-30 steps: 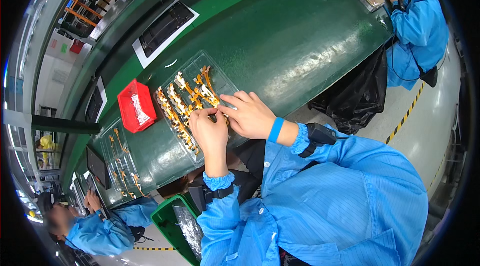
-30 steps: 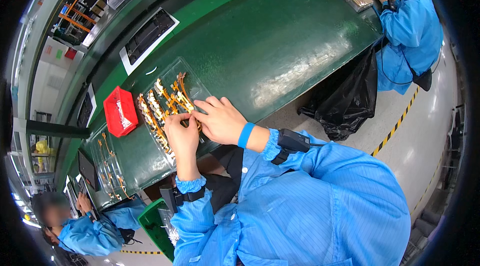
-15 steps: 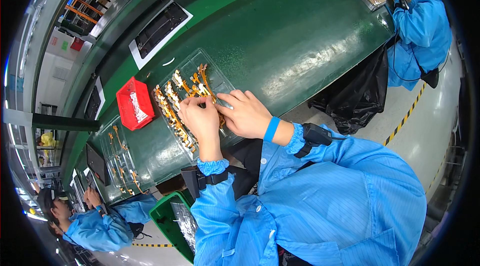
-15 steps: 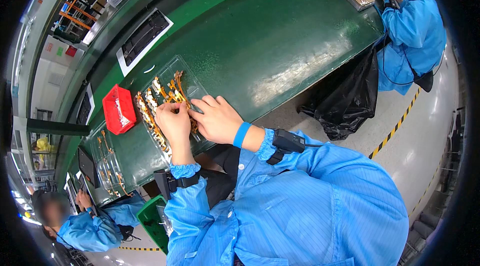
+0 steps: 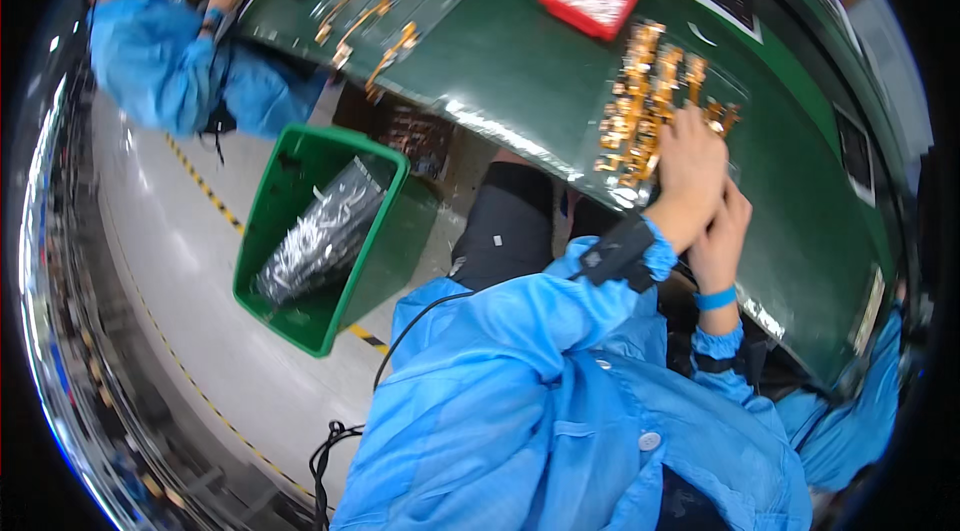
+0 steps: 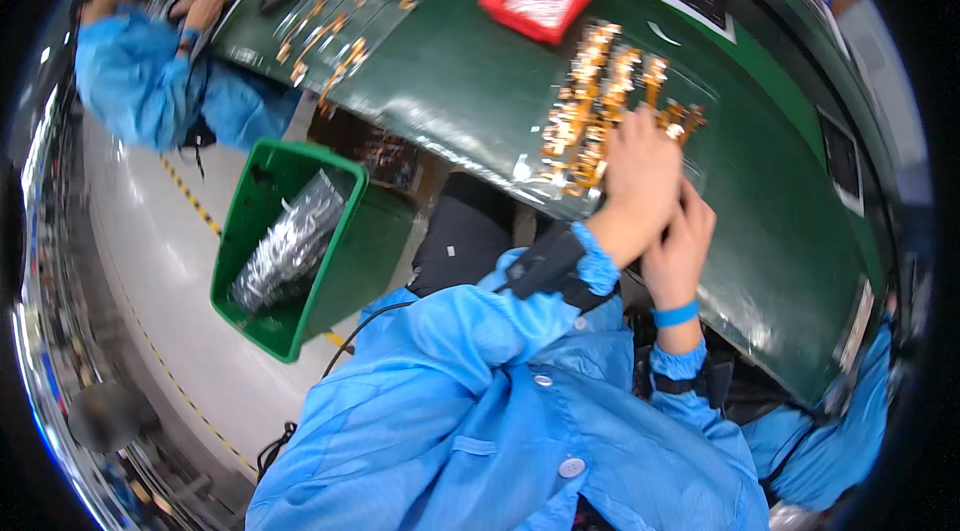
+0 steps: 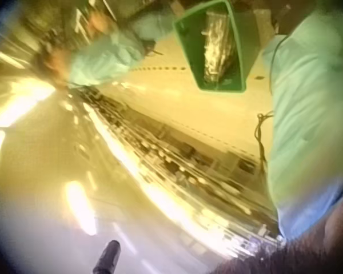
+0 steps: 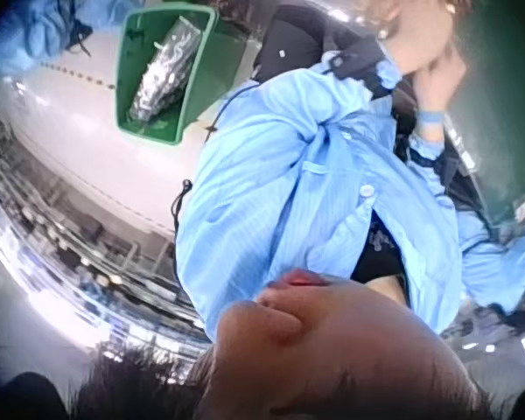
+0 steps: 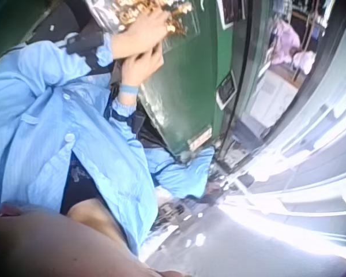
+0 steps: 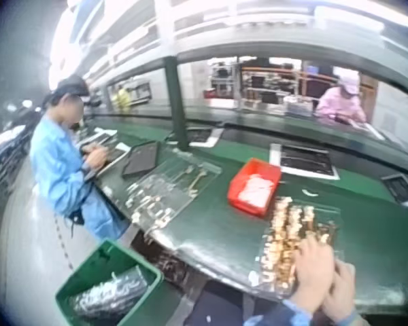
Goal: The person is manually assembling small electronic components on an assembly line.
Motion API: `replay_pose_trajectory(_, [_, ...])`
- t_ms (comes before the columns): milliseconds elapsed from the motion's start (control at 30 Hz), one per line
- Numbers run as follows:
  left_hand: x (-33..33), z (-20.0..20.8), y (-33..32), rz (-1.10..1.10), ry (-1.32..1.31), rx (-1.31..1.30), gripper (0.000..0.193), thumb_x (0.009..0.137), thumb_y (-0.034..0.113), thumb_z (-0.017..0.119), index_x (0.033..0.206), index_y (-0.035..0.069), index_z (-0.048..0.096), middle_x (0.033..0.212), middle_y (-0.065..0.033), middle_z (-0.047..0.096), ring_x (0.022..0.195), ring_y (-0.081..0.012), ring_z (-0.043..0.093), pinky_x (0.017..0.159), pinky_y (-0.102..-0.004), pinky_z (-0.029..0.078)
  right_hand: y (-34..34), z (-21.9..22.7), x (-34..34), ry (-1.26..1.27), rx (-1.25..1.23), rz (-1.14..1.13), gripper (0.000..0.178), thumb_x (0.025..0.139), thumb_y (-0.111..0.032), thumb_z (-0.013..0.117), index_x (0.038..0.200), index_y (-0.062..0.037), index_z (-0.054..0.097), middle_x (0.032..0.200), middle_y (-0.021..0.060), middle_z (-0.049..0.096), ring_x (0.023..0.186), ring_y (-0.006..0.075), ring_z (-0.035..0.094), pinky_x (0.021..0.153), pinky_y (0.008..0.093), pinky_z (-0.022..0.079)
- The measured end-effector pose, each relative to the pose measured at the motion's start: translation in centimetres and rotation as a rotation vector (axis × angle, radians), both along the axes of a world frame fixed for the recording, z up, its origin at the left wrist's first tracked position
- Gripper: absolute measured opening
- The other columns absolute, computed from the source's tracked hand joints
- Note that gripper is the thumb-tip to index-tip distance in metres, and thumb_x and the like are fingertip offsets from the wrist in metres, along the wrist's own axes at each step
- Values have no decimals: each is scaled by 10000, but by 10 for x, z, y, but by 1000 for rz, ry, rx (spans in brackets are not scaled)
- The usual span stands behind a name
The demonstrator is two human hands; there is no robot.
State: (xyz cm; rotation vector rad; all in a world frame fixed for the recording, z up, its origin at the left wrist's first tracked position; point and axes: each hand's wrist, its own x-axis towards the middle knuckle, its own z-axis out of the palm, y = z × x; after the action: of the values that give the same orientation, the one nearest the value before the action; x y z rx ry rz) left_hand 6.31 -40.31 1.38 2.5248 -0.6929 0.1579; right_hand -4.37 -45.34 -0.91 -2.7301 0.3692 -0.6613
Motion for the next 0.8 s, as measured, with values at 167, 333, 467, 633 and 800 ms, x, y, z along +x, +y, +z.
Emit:
replay_pose_trajectory(167, [-7,-5,-6,26,26,-62,244,802,179,600,974,46,710,1147,-105,568,1040,-230,479,841,-346,386,-11,-4,-7,51,2,2,432,836,-217,663,1210,-7,615,1341,175,525,1245,365,435,1055,445,333])
replay_pose_trajectory(333, [-13,-10,2,41,-118,-168,256,814,191,598,1019,51,662,1048,-74,552,998,-219,473,828,-326,378,-8,-4,-4,62,-20,-23,490,826,-236,679,1250,-9,585,1351,179,520,1260,368,432,1057,453,336])
replay_pose_trajectory(467, [-9,-10,6,-27,-55,-169,193,817,188,600,946,73,684,1042,-62,548,1002,-203,473,821,-314,382,-8,-3,-3,70,-13,-39,447,840,-220,668,1230,-12,599,1341,167,533,1259,352,441,1054,442,344])
replay_pose_trajectory(633, [0,-14,7,-66,-61,-184,159,808,175,606,895,78,697,982,-46,542,964,-198,494,789,-305,397,-11,-6,-2,101,-31,-35,427,870,-182,636,1239,21,564,1343,168,523,1252,331,458,1053,413,354])
replay_pose_trajectory(800, [0,-11,8,-55,-80,-220,151,797,161,612,884,74,701,954,-49,547,929,-199,512,769,-304,407,-7,-3,-3,53,32,-61,386,858,-193,649,1198,-14,609,1329,158,537,1245,335,461,1042,424,363])
